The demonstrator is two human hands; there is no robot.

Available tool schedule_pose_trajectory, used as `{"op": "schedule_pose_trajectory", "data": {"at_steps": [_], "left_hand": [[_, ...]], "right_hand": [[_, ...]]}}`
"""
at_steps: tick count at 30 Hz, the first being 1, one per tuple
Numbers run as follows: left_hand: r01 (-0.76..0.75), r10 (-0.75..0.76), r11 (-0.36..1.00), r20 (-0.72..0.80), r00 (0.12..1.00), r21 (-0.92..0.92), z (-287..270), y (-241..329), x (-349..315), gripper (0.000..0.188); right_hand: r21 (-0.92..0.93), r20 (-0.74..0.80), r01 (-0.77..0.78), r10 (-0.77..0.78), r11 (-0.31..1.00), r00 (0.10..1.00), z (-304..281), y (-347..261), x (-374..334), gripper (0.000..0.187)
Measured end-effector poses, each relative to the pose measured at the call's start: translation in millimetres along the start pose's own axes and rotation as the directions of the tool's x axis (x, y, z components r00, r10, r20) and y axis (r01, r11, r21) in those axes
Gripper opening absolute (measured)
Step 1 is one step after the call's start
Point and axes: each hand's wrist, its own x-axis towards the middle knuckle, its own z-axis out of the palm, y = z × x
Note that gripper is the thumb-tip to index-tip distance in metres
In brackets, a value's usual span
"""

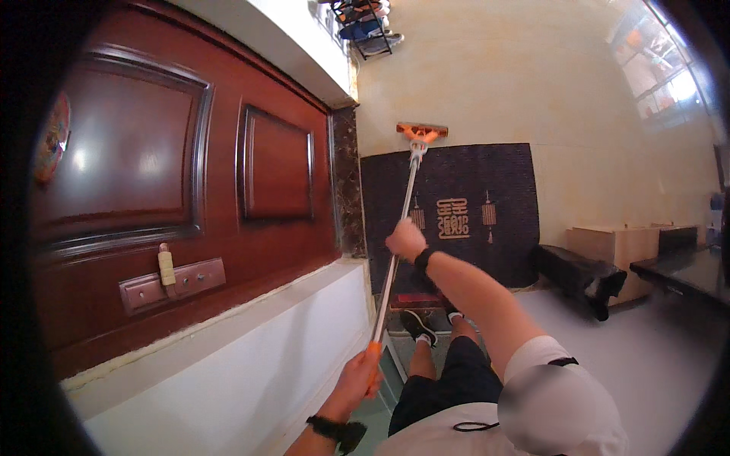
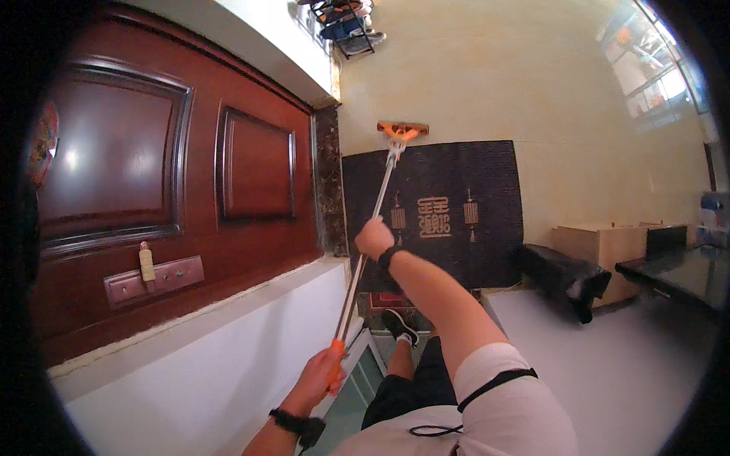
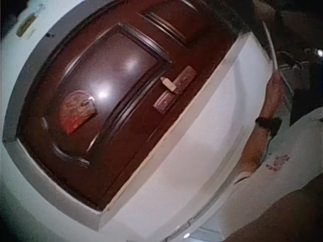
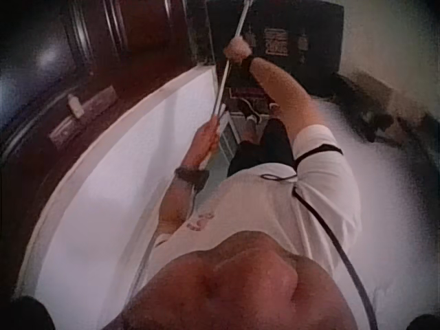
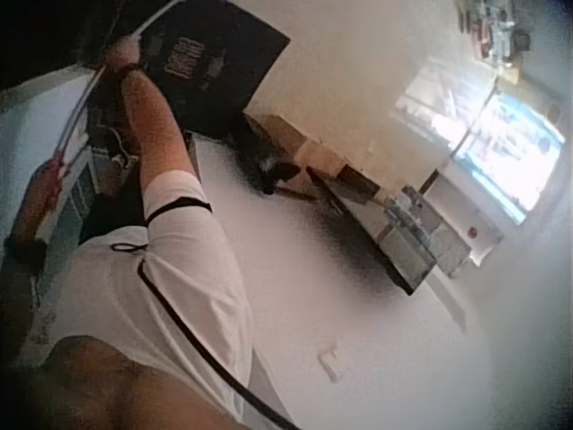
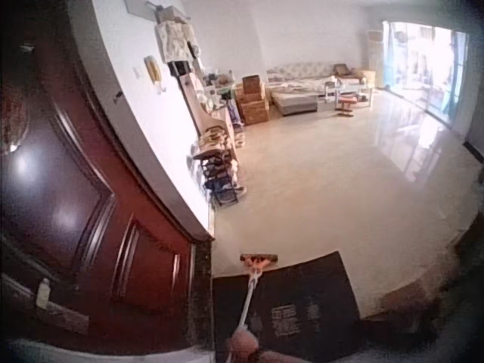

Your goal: The person sweeps the floor with a broom and dustpan, collecting debris into the dustpan. They then move to the bathroom, empty the dustpan, and use a mop to clean the floor near the entrance.

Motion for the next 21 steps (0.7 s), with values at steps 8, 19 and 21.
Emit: {"op": "schedule_pose_trajectory", "data": {"at_steps": [8, 19, 21], "left_hand": [[0.106, -0.105, 0.99, -0.011, 0.994, 0.097, -14.7, -7.5, 3.0, 0.048], [0.134, -0.138, 0.931, -0.015, 0.99, 0.34, -59.5, -42.0, -97.5, 0.038], [0.088, -0.112, 0.948, 0.061, 0.992, 0.305, -47.4, -42.9, -75.3, 0.038]], "right_hand": [[-0.369, 0.618, 0.631, -0.327, 0.682, 0.715, 45.2, 5.7, 15.1, 0.023], [0.456, 0.165, -0.338, 0.295, 0.823, 0.941, 10.1, -43.5, -132.2, 0.06], [0.458, 0.111, -0.356, 0.345, 0.815, 0.932, -0.7, -10.4, -128.8, 0.055]]}}
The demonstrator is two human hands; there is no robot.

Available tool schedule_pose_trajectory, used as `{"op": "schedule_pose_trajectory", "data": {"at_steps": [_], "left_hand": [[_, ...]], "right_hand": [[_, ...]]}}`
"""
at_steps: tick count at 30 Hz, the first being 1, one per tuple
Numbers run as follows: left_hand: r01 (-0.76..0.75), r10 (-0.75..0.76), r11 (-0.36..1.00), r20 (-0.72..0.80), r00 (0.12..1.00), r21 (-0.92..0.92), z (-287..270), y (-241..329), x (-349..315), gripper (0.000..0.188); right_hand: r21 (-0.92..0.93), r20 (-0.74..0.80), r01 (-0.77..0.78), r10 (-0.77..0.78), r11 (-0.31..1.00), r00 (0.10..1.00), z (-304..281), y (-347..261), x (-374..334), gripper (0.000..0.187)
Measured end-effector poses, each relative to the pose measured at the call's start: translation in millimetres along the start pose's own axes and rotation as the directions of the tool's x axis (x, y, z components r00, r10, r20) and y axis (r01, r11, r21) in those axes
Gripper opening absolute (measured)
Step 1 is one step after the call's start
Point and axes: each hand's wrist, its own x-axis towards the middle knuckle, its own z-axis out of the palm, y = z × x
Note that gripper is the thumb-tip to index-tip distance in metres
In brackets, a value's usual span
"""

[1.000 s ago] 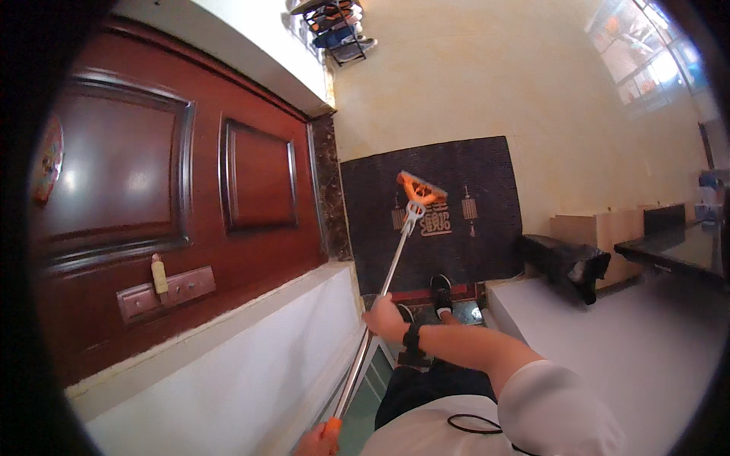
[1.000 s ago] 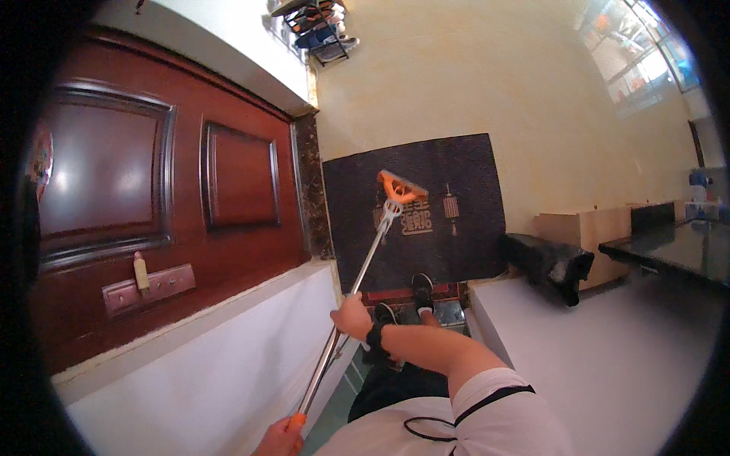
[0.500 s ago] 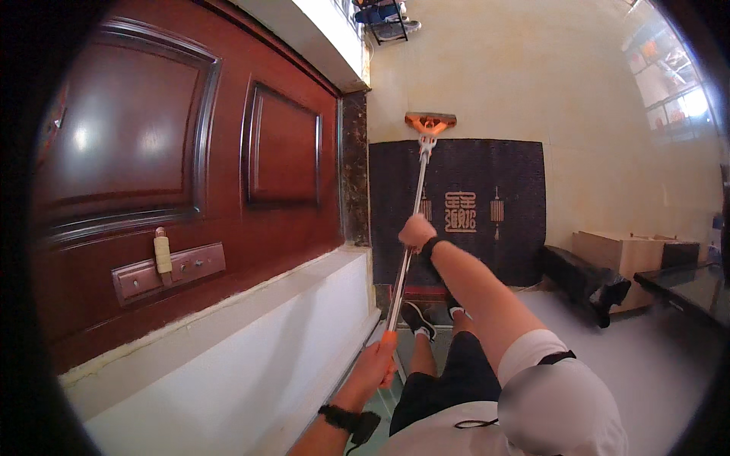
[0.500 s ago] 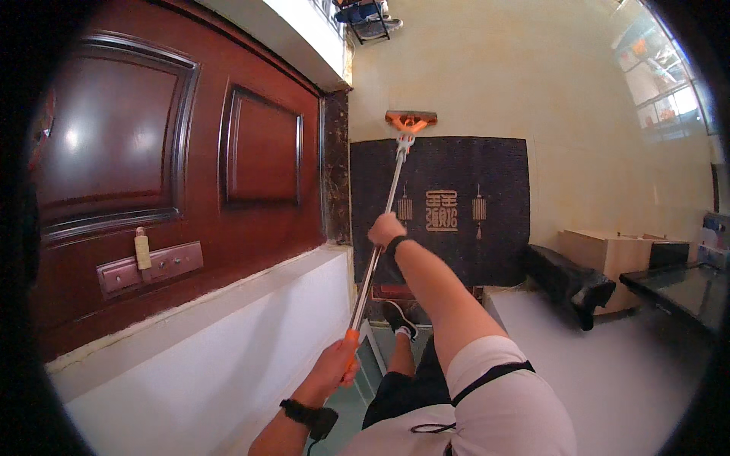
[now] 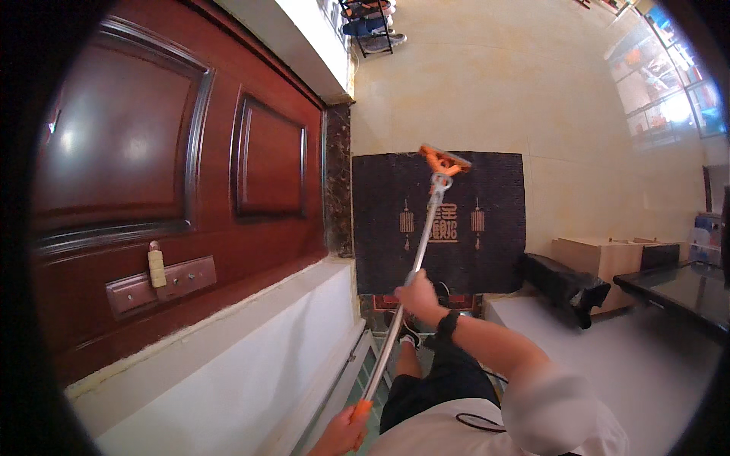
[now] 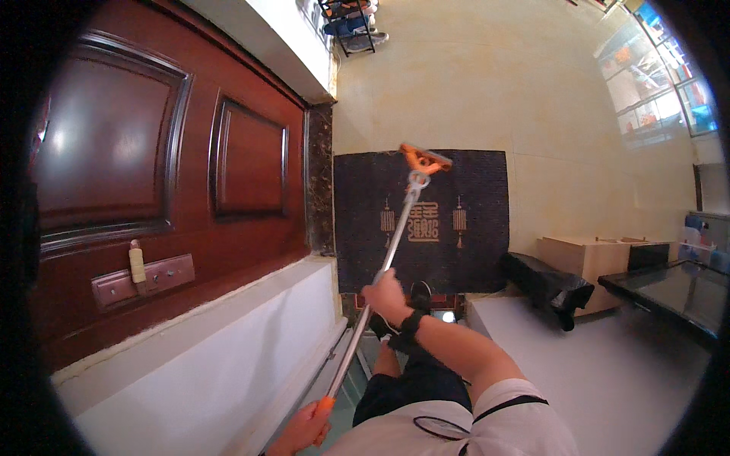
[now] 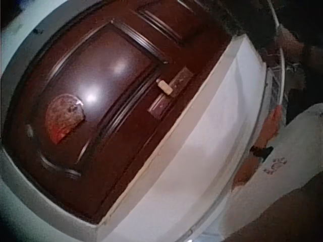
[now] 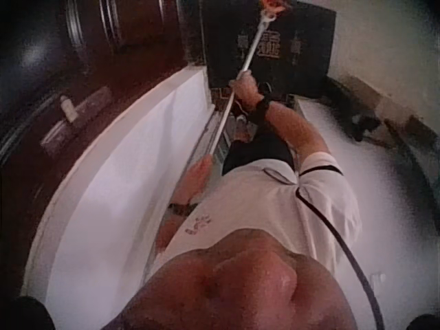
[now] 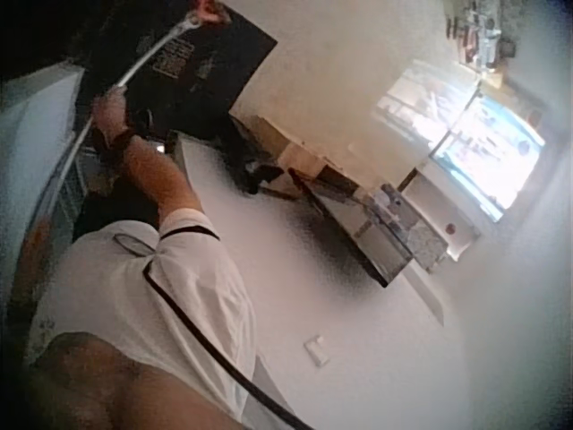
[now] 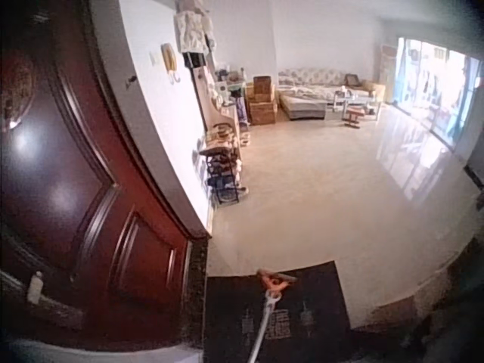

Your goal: The person sweeps the floor with a broom and dustpan, collecting debris into the dustpan. They then move to the bathroom, empty the dustpan, and use a mop to clean the floor near the entrance.

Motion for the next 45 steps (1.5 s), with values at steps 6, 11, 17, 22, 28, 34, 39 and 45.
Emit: {"op": "schedule_pose_trajectory", "data": {"at_steps": [6, 11, 17, 22, 28, 34, 39, 45], "left_hand": [[-0.227, 0.223, 0.965, 0.042, 0.974, 0.133, 22.8, 55.1, 106.7, 0.031], [-0.175, 0.174, 0.984, 0.025, 0.984, 0.043, -8.7, 82.2, 125.0, 0.031], [-0.046, 0.042, 0.999, -0.23, 0.972, -0.013, -51.8, 45.1, 58.1, 0.039], [0.079, -0.108, 0.992, -0.336, 0.936, -0.097, -56.4, 5.0, 17.3, 0.04], [0.201, -0.282, 0.942, -0.312, 0.907, -0.268, -26.8, -56.9, -38.5, 0.046], [0.012, -0.128, 0.913, -0.26, 0.957, -0.407, -4.4, -75.0, -75.2, 0.043], [0.04, -0.117, 0.94, -0.212, 0.97, -0.338, -12.7, -41.5, -2.0, 0.044], [-0.099, 0.0, 0.887, -0.214, 0.977, -0.451, 15.3, -38.4, 62.1, 0.046]], "right_hand": [[-0.069, -0.218, -0.035, 0.019, 0.997, 0.976, -71.8, 95.5, 114.0, 0.055], [-0.598, 0.147, 0.418, -0.419, 0.684, 0.896, -45.2, 108.8, 186.9, 0.01], [-0.774, 0.484, 0.603, -0.433, 0.194, 0.761, 62.5, 15.8, 129.9, 0.01], [-0.632, 0.655, 0.746, -0.369, 0.211, 0.66, 138.5, -28.2, 91.7, 0.019], [-0.523, 0.794, 0.813, -0.199, 0.257, 0.574, 182.0, -21.0, 12.7, 0.019], [-0.2, 0.467, 0.011, 0.086, 0.98, 0.88, 138.4, -24.5, -32.7, 0.078], [-0.4, 0.289, 0.041, 0.083, 0.915, 0.954, 135.2, -46.0, 61.5, 0.031], [-0.51, 0.839, 0.858, -0.247, -0.05, 0.485, 131.9, -4.5, 134.3, 0.012]]}}
